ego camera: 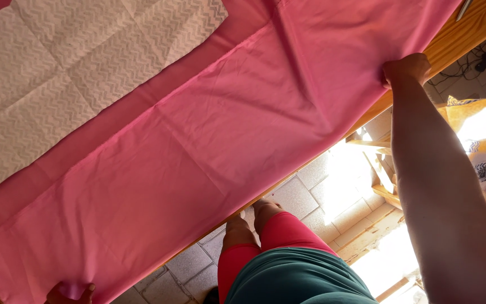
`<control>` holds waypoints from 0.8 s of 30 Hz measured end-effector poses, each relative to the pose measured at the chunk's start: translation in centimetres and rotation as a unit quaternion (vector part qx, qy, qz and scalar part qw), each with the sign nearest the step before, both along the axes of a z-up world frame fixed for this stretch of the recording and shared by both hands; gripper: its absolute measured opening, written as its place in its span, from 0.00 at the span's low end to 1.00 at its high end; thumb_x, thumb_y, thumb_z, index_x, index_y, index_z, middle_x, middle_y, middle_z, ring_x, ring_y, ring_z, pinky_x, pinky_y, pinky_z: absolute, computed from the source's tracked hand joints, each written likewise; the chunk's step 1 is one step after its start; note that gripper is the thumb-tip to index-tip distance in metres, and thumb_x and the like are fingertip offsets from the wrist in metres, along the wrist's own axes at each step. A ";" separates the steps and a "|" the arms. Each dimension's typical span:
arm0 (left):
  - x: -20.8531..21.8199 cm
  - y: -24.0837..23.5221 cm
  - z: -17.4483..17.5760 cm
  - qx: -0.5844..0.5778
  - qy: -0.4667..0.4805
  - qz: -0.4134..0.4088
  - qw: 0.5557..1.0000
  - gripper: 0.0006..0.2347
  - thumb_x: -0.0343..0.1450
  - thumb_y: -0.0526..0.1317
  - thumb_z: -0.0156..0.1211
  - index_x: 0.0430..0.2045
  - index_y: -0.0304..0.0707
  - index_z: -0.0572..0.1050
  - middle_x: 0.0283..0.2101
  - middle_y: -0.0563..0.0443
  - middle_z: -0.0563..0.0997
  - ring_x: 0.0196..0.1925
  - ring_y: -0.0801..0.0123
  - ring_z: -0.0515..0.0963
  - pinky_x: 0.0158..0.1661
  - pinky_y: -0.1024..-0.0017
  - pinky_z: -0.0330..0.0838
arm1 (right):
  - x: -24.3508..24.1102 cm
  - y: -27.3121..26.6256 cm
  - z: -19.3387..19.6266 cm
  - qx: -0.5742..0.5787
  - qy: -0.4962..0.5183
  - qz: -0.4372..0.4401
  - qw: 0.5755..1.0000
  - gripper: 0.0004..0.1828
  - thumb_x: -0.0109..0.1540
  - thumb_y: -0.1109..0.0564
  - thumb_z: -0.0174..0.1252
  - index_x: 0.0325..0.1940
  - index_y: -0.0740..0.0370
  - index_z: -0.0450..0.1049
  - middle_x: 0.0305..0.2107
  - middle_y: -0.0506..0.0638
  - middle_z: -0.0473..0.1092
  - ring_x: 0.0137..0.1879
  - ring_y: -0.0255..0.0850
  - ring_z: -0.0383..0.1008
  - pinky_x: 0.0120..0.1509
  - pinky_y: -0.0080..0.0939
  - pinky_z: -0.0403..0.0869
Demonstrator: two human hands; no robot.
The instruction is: Placing and smoothing a paper pattern onto a piece of fabric on a work table in preparation for cutting.
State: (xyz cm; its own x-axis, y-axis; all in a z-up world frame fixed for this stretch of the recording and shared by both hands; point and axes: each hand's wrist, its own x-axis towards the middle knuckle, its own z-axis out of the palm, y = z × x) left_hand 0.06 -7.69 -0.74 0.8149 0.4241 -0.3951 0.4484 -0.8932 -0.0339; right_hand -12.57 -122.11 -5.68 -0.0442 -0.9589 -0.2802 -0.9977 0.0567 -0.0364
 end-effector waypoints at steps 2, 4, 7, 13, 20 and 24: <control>-1.4 -0.4 -0.6 0.023 -0.041 -0.011 0.999 0.41 0.64 0.43 0.93 0.75 0.26 0.81 0.67 0.24 0.83 0.64 0.27 0.85 0.62 0.40 0.81 | 0.6 0.1 0.3 0.009 0.000 -0.014 1.000 0.41 0.46 0.61 0.77 0.63 0.70 0.76 0.57 0.55 0.81 0.59 0.47 0.86 0.51 0.45 0.89; -2.1 -0.5 -1.1 0.047 -0.084 -0.021 0.995 0.40 0.64 0.45 0.93 0.75 0.35 0.80 0.70 0.27 0.76 0.63 0.26 0.81 0.63 0.38 0.76 | 1.0 0.8 1.4 0.019 -0.002 -0.027 0.999 0.39 0.49 0.57 0.77 0.63 0.69 0.77 0.55 0.51 0.83 0.55 0.39 0.88 0.52 0.38 0.89; -2.3 0.1 -1.2 0.057 -0.072 0.002 0.996 0.43 0.62 0.44 0.95 0.76 0.37 0.79 0.68 0.29 0.73 0.54 0.23 0.84 0.57 0.34 0.82 | 2.0 2.8 3.8 0.094 -0.070 -0.039 0.992 0.29 0.60 0.45 0.68 0.60 0.62 0.76 0.27 0.41 0.85 0.31 0.33 0.88 0.41 0.34 0.89; -2.0 -0.6 -0.4 0.030 -0.053 0.009 0.998 0.42 0.65 0.46 0.89 0.79 0.43 0.74 0.71 0.28 0.71 0.48 0.18 0.89 0.47 0.24 0.84 | 1.6 0.4 0.4 0.057 0.044 0.023 0.997 0.22 0.50 0.66 0.74 0.49 0.66 0.81 0.29 0.47 0.84 0.41 0.41 0.88 0.44 0.49 0.88; -1.7 -1.4 0.4 -0.009 -0.039 0.031 0.999 0.42 0.67 0.46 0.89 0.79 0.42 0.71 0.73 0.26 0.67 0.51 0.16 0.86 0.54 0.29 0.82 | 0.0 -2.3 -1.8 0.118 -0.256 -0.118 0.952 0.50 0.56 0.64 0.66 0.81 0.80 0.58 0.70 0.61 0.75 0.69 0.53 0.85 0.60 0.44 0.76; -1.8 -3.3 2.4 -0.026 0.000 0.086 0.996 0.38 0.73 0.45 0.84 0.80 0.45 0.68 0.78 0.36 0.64 0.54 0.21 0.86 0.48 0.27 0.84 | -1.8 0.6 3.7 0.164 -0.293 -0.089 0.938 0.19 0.67 0.62 0.58 0.24 0.48 0.62 0.15 0.44 0.54 0.20 0.29 0.52 0.20 0.44 0.46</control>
